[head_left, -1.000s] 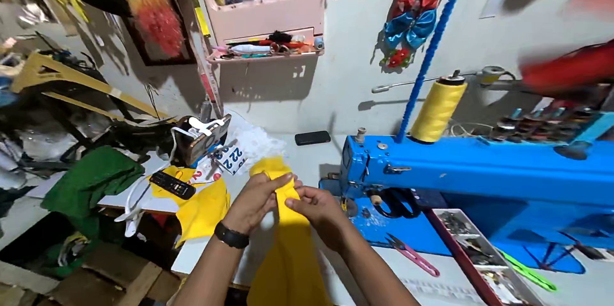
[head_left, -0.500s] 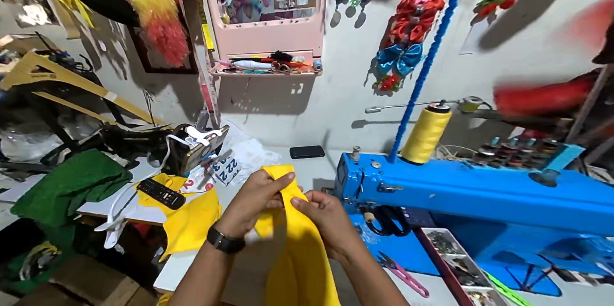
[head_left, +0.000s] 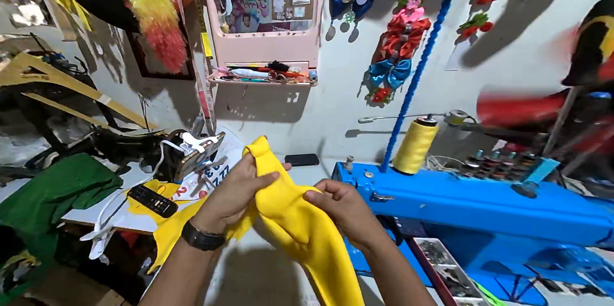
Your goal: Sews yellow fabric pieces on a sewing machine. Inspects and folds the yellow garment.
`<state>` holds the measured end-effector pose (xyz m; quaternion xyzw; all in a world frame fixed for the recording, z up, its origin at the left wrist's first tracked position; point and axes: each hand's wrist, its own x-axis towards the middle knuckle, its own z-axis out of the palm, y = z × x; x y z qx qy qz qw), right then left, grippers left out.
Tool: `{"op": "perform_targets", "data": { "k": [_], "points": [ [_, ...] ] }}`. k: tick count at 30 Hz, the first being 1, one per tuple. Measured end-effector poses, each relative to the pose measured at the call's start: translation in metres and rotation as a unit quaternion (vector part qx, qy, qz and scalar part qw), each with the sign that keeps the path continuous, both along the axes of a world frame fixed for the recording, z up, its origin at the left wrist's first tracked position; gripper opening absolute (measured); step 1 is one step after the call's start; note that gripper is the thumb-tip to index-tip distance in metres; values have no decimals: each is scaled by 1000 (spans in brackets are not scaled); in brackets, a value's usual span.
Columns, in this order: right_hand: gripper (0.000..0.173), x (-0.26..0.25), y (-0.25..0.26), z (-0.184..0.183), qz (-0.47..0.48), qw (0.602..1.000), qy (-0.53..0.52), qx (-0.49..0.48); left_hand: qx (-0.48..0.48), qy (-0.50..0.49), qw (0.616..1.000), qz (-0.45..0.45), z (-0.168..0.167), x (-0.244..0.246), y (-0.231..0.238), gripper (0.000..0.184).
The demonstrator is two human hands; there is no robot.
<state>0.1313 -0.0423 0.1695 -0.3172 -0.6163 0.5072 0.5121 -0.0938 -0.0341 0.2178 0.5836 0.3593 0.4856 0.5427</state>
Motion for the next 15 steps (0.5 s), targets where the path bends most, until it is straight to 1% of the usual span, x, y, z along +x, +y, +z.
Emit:
{"op": "perform_targets", "data": {
  "k": [1,2,3,4,5,7,9,10,13,15],
  "points": [
    [9,4,0,2,-11,999,-29,12,7,13,1000,27,6,-4,1,44],
    [11,10,0,5,-15,998,-62,27,21,9,999,48,11,-10,2,34],
    [16,15,-1,6,-18,994,-94,43,35,0,997,73,17,-16,3,26],
    [21,21,-2,7,-26,990,-124,64,48,-8,994,97,23,-21,4,23],
    [27,28,-3,7,-39,984,-150,87,62,-18,991,114,28,-25,4,23],
    [36,41,-6,6,-84,965,-203,147,99,-24,986,133,37,-31,4,30],
    [40,52,-8,6,-132,941,-237,204,134,-16,980,147,45,-36,2,34],
    [39,56,-10,6,-146,932,-240,228,143,-21,978,151,48,-37,2,33],
    [26,66,-12,3,-178,913,-221,292,154,-55,978,130,49,-40,3,34],
    [22,69,-13,3,-196,910,-214,295,152,-77,979,110,47,-40,4,33]
  ]
}}
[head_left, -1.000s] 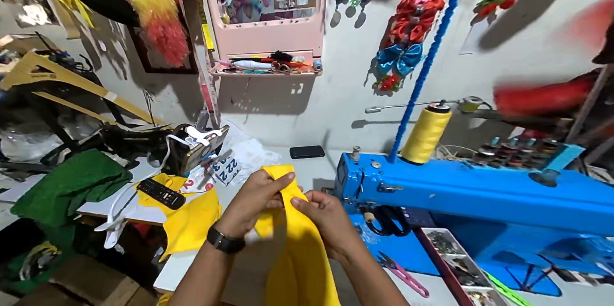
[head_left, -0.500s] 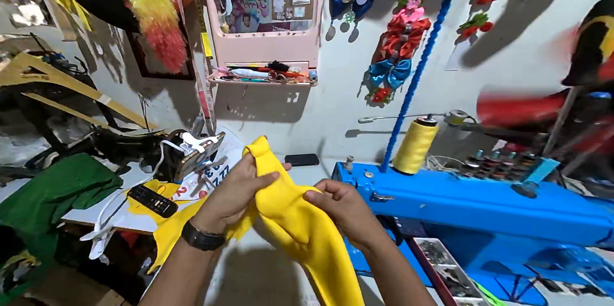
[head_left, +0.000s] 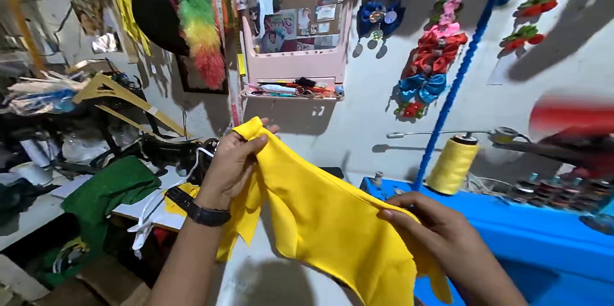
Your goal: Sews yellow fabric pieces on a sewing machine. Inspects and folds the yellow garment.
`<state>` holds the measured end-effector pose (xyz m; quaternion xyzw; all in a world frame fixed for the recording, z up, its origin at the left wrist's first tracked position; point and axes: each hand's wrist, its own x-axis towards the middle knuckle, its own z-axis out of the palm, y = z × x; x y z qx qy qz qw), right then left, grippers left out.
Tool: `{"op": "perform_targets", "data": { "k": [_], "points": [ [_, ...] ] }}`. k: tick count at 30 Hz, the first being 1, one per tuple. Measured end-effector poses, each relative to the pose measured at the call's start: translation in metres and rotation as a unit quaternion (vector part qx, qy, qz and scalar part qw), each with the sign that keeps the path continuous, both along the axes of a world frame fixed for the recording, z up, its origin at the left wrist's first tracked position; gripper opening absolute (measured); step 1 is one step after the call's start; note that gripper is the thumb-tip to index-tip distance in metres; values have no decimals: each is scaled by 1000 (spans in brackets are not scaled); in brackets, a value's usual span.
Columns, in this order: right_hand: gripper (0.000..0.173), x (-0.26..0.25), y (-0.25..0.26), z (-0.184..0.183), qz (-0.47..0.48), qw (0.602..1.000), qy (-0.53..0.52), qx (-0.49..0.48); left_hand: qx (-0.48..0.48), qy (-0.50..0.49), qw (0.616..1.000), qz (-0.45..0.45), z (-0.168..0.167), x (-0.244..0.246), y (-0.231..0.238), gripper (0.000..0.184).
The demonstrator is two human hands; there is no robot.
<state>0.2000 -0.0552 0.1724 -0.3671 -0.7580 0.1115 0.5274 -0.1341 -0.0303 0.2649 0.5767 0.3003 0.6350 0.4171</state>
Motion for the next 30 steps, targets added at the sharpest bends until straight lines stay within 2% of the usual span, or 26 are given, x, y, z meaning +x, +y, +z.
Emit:
{"op": "perform_targets", "data": {
  "k": [2,5,7,9,12,14,18,20,23,27,30],
  "points": [
    [21,2,-2,0,-12,1000,8,-23,-24,-20,999,-15,0,1,0,32],
    [20,5,-5,-1,-20,997,27,-65,-87,-79,993,-19,4,4,0,41],
    [20,6,-6,-4,-3,996,49,-75,-123,-111,986,-12,6,4,-1,44],
    [21,7,-10,-8,19,995,61,-75,-140,-131,981,-7,6,5,-1,40],
    [27,10,-19,-16,75,994,45,-65,-127,-138,982,-17,4,5,0,34],
    [25,7,-26,-23,96,992,13,-81,-112,-127,985,-22,1,8,0,29],
    [31,-24,-20,-49,16,992,-58,-108,-98,-81,990,-53,-19,34,-3,23],
    [38,-53,-17,-51,21,991,-11,-129,-125,-87,985,-78,-34,53,-4,24],
    [47,-97,-18,-42,68,979,127,-144,-174,-114,972,-105,-52,80,-9,24],
    [22,-132,-10,-43,49,946,305,-93,-184,-174,961,-110,-66,92,-7,18],
    [17,-137,-11,-44,48,940,327,-85,-189,-180,962,-84,-69,93,-1,22]
  ]
}}
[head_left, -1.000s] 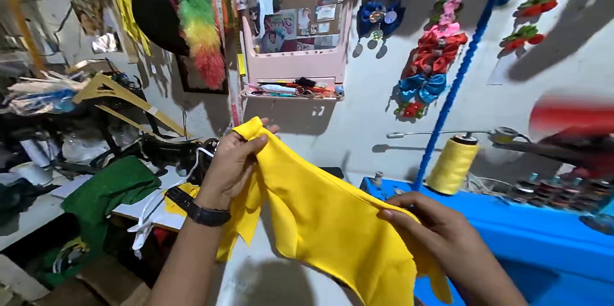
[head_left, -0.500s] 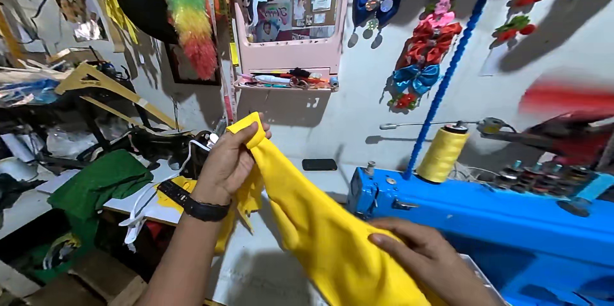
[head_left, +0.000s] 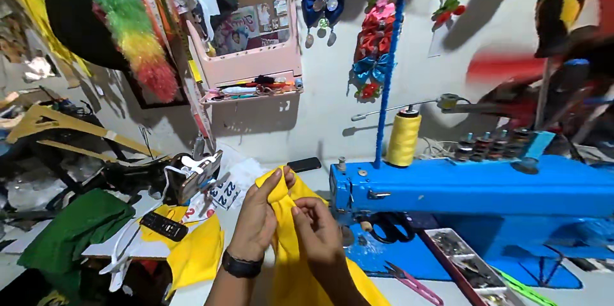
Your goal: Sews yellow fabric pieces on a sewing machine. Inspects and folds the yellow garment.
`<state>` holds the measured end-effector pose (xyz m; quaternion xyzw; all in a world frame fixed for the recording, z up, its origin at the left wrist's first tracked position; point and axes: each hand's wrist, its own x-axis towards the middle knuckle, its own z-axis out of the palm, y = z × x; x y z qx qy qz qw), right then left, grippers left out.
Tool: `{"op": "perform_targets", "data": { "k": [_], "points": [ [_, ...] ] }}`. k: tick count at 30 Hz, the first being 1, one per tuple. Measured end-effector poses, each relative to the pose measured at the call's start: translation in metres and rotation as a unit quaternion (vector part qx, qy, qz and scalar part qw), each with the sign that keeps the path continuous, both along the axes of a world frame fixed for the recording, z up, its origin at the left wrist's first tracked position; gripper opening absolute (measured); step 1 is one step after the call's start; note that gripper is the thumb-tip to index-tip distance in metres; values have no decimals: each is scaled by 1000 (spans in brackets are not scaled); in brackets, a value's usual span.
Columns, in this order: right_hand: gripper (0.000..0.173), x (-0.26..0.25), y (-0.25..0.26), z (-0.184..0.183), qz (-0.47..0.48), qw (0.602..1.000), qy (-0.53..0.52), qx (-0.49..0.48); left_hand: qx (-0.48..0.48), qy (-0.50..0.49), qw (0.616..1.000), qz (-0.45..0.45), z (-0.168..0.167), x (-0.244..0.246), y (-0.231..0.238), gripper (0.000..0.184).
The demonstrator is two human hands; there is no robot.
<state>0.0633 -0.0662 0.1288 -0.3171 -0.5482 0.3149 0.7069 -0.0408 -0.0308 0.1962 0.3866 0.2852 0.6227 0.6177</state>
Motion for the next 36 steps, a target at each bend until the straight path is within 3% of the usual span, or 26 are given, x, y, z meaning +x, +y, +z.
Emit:
{"op": "perform_targets", "data": {
  "k": [5,10,16,20,25,31,36],
  "points": [
    [25,-3,-5,0,-33,999,-11,-12,-20,21,996,89,-6,4,9,24],
    [34,7,-6,1,35,998,-24,-54,-6,42,991,128,-8,5,8,19],
    [32,18,-3,0,110,992,-21,-50,-3,100,991,84,-15,10,7,20],
    [28,28,5,4,108,991,-13,-83,10,144,988,50,-14,2,8,23],
    [21,35,9,3,104,992,10,-77,20,128,991,-37,-13,-8,4,25],
    [21,35,7,4,90,990,25,-103,22,159,987,31,-13,-2,-4,29],
    [21,34,6,4,60,994,26,-93,39,155,987,24,-14,-3,-3,21]
  ]
}}
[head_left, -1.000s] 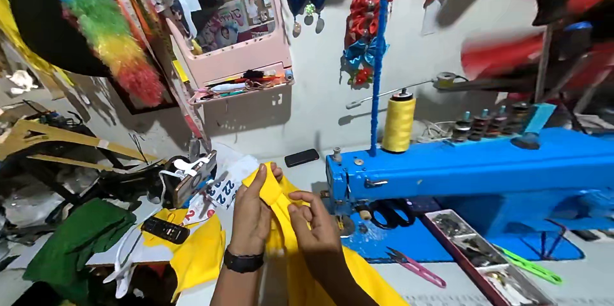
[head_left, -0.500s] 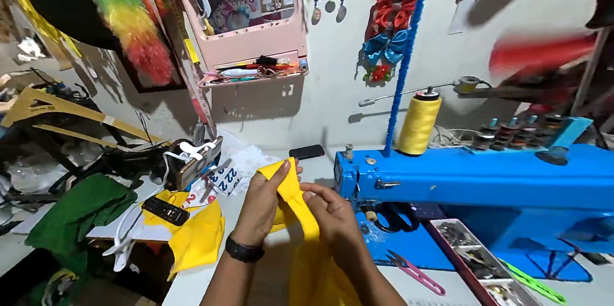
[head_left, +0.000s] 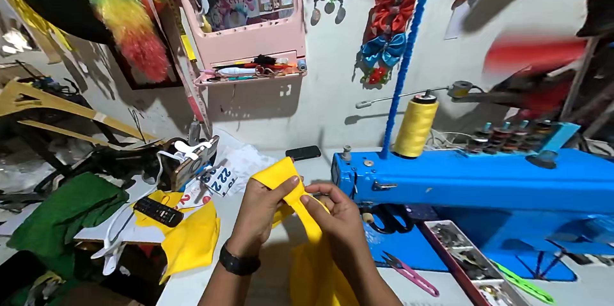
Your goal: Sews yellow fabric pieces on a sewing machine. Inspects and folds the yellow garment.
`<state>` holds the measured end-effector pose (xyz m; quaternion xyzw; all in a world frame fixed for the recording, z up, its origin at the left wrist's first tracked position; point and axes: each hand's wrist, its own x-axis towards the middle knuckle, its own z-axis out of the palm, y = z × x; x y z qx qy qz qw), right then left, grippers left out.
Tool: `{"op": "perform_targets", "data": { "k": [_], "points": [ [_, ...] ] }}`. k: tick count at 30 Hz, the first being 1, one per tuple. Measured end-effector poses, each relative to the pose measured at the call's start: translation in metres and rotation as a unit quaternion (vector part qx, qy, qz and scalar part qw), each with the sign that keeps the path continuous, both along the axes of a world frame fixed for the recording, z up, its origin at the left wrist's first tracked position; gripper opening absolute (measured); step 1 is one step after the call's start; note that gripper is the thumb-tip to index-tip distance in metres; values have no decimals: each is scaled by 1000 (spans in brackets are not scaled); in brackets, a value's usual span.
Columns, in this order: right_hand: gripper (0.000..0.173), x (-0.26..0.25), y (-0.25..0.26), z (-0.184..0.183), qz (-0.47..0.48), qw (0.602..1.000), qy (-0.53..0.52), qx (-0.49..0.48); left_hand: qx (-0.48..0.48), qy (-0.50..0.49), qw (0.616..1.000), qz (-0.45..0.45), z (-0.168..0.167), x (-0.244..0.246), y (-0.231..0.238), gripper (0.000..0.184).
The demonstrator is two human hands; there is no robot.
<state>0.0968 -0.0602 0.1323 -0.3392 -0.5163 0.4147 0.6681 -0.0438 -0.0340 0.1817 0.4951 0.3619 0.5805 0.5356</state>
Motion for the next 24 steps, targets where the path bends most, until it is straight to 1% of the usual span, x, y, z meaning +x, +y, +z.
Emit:
{"op": "perform_targets", "data": {
  "k": [4,8,13,17,20,22,24],
  "points": [
    [20,-1,-2,1,-43,998,-28,30,5,24,1000,-8,2,-2,-3,20],
    [19,-1,-4,0,-67,996,-45,38,18,50,998,-23,2,-6,-7,25],
    [18,-5,-6,0,-115,986,-85,85,40,17,999,-7,-6,-8,-6,25],
    [15,-8,-5,-1,-134,976,-82,148,30,-16,999,3,-8,-3,-9,26],
    [15,-8,-6,-1,-118,982,-75,131,20,-27,999,-10,-9,-3,-10,26],
    [17,-6,-7,2,-72,991,-54,104,11,-40,999,-21,-10,-3,-10,27],
    [15,-2,-11,7,1,997,-28,75,5,-53,998,-44,-12,-5,-10,28]
  ]
}}
